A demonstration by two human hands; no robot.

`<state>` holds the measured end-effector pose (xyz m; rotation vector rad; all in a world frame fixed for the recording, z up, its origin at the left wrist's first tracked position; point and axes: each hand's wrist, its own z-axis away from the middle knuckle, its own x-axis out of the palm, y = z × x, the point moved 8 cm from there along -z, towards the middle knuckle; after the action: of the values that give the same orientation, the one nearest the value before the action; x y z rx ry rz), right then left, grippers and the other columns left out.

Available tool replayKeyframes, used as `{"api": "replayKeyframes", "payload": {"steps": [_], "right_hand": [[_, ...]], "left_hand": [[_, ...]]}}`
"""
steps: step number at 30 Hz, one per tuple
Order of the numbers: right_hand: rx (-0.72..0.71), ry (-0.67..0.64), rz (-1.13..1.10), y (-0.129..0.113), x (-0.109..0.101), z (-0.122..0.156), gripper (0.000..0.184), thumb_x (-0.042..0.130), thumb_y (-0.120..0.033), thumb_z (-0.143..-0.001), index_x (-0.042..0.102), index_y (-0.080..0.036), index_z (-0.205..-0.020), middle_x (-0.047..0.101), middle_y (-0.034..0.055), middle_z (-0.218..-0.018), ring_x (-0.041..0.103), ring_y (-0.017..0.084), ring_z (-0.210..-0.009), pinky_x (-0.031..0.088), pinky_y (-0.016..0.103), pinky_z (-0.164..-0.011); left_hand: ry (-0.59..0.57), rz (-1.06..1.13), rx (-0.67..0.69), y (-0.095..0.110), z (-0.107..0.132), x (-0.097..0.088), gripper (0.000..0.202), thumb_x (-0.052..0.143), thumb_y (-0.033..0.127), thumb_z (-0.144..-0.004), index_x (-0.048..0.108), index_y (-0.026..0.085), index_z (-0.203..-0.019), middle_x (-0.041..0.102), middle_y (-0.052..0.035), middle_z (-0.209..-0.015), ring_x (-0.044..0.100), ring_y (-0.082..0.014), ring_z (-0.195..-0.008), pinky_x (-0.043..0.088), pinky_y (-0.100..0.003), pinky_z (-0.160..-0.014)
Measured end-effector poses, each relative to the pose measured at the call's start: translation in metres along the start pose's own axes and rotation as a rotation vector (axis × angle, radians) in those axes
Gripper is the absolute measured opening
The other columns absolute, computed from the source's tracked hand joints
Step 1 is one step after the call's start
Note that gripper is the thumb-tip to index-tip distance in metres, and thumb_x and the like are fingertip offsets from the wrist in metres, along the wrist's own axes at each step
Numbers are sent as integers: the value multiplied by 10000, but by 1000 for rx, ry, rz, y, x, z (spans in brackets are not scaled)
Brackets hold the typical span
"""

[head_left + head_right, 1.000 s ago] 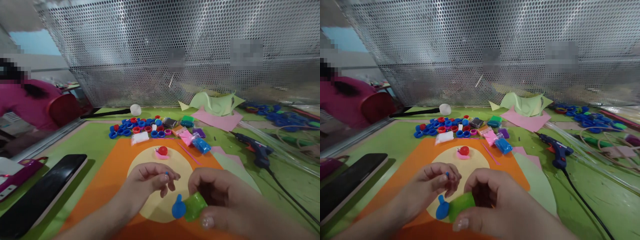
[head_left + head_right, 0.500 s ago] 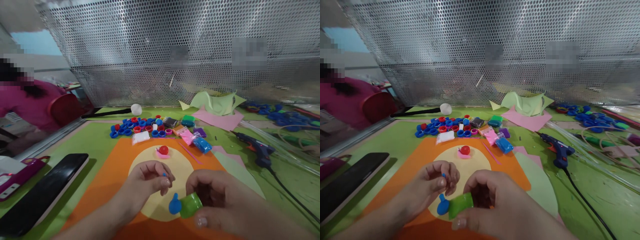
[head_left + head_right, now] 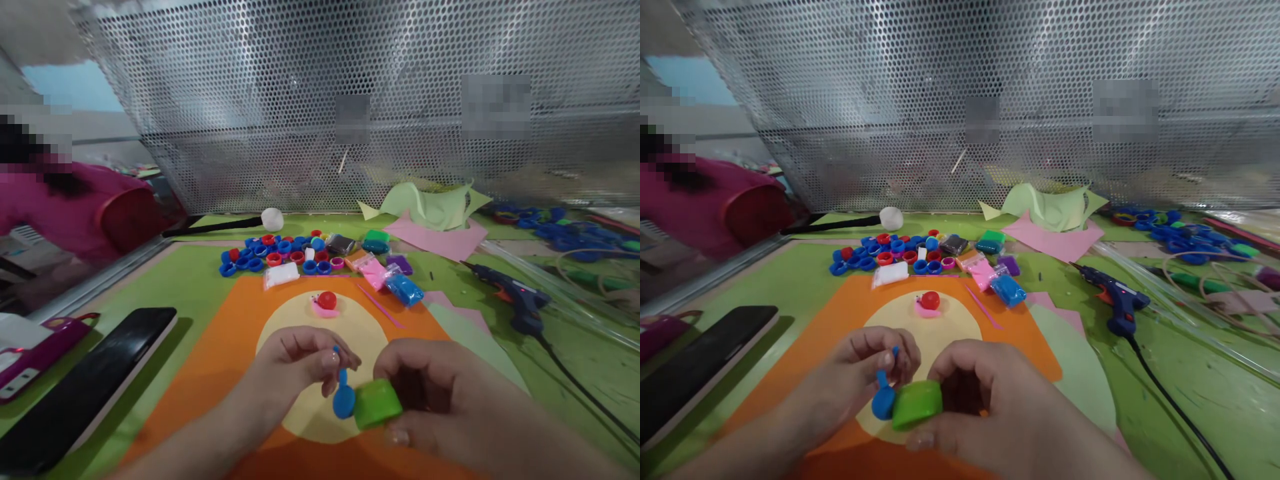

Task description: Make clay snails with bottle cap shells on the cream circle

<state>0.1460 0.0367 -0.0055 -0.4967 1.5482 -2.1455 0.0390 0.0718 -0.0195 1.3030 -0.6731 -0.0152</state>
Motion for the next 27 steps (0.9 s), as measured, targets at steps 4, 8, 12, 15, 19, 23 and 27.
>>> {"api": "replayKeyframes", "payload": {"steps": [4, 8, 12, 15, 19, 23, 27], "right_hand": [[25, 26, 38, -2, -2, -1, 199, 669, -266, -609, 534, -176, -723, 455, -46, -631, 379, 79, -583, 296, 195, -529], [22, 30, 80, -4, -2, 1, 155, 648, -235, -622, 548, -175, -723, 457, -45, -632, 392, 82, -594, 314, 196, -544], [14, 36, 141, -7, -3, 3, 124, 634, -237, -655, 569, -183, -746, 483, -35, -669, 417, 90, -624, 340, 201, -571], [-13, 54, 201, -11, -5, 3, 134, 642, -269, -663, 555, -179, -712, 459, -41, -639, 397, 85, -600, 334, 191, -549], [-49, 59, 271, -15, -5, 3, 136, 634, -278, -686, 540, -181, -701, 442, -48, -625, 378, 79, -585, 327, 182, -538], [-38, 59, 301, -13, -5, 4, 108, 626, -241, -681, 538, -181, -700, 467, -42, -643, 410, 86, -607, 339, 185, -555], [-37, 78, 327, -12, -7, 4, 111, 635, -238, -669, 540, -184, -686, 485, -39, -644, 421, 87, -603, 349, 182, -552]], "left_hand": [[-8, -8, 3, -1, 1, 1, 216, 782, 339, -621, 672, 156, -583, 636, 3, -594, 526, -66, -502, 408, -170, -498], [44, 31, -23, 0, 2, 0, 260, 840, 294, -511, 625, 149, -527, 613, 16, -549, 522, -82, -486, 403, -180, -464], [48, -58, -65, -1, 2, 1, 284, 812, 367, -549, 661, 127, -536, 642, -17, -598, 512, -71, -462, 407, -188, -466], [27, -9, -31, 0, 2, 2, 260, 810, 351, -563, 652, 145, -541, 629, 1, -568, 516, -73, -481, 406, -178, -477], [11, 41, -6, 1, 2, 1, 215, 828, 288, -547, 655, 161, -553, 624, 17, -569, 527, -72, -512, 405, -164, -493], [-15, -109, -55, -1, 4, 3, 229, 755, 375, -647, 702, 154, -619, 646, -15, -634, 529, -80, -532, 413, -183, -519], [-65, -140, -55, -1, 5, 7, 258, 719, 394, -687, 681, 146, -628, 635, -20, -623, 527, -92, -547, 418, -201, -542]]}}
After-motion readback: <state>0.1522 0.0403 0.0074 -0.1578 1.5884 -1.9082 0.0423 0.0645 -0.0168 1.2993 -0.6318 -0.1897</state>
